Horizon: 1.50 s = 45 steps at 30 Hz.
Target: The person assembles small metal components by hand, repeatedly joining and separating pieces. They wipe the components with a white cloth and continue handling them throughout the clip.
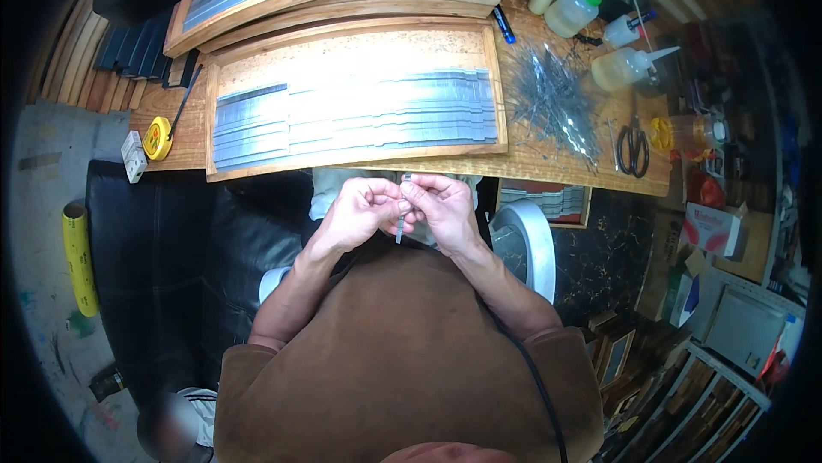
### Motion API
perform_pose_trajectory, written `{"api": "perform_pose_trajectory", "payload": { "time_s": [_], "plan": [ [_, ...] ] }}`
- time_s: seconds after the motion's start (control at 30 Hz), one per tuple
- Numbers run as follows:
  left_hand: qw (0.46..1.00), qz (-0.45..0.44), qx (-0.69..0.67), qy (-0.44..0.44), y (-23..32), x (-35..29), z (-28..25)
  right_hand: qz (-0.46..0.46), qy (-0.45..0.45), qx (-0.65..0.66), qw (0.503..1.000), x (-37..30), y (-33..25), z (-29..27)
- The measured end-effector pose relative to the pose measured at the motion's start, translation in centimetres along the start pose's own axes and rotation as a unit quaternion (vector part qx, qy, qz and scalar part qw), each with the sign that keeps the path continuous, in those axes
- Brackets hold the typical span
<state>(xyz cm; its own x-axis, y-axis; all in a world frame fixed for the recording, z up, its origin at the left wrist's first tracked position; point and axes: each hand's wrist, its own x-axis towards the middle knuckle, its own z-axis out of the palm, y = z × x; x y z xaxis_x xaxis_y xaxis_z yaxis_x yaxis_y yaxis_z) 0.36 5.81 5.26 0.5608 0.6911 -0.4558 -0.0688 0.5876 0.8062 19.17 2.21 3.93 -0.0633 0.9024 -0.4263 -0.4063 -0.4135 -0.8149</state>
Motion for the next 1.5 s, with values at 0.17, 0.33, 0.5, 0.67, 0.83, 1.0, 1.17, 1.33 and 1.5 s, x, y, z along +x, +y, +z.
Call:
{"api": "perform_pose_trajectory", "payload": {
  "time_s": [0.17, 0.33, 0.5, 0.67, 0.83, 1.0, 1.17, 1.33, 1.5],
  "plan": [
    [0.987, 0.084, 0.135, 0.024, -1.3, -1.4, 0.4, -0.116, -0.031, -0.124, 0.985, -1.5, -1.1, 1.0],
    [0.954, 0.207, 0.198, 0.084, -1.3, -2.4, 1.7, -0.248, -0.041, -0.264, 0.931, -1.4, -1.8, 1.4],
    [0.915, 0.279, 0.267, 0.119, -1.2, -2.7, 1.5, -0.276, -0.049, -0.248, 0.927, -1.4, -3.0, 2.1],
    [0.879, 0.337, 0.307, 0.141, -0.5, -2.9, 1.0, -0.309, -0.077, -0.293, 0.901, -1.8, -5.0, 2.9],
    [0.892, 0.319, 0.302, 0.107, 0.2, -3.0, 1.0, -0.317, -0.091, -0.309, 0.892, -1.7, -4.8, 2.6],
    [0.9, 0.296, 0.3, 0.11, 0.4, -3.2, 1.2, -0.333, -0.072, -0.317, 0.885, -1.8, -4.5, 2.7],
    [0.899, 0.311, 0.287, 0.113, 0.6, -3.0, 1.8, -0.332, -0.078, -0.3, 0.891, -1.6, -4.5, 2.4],
    [0.881, 0.339, 0.3, 0.141, 0.0, -3.0, 1.4, -0.272, -0.102, -0.284, 0.914, -1.9, -6.0, 2.8],
    [0.869, 0.363, 0.307, 0.138, -0.2, -3.0, 1.3, -0.302, -0.115, -0.31, 0.894, -1.4, -5.4, 2.5]
  ]
}}
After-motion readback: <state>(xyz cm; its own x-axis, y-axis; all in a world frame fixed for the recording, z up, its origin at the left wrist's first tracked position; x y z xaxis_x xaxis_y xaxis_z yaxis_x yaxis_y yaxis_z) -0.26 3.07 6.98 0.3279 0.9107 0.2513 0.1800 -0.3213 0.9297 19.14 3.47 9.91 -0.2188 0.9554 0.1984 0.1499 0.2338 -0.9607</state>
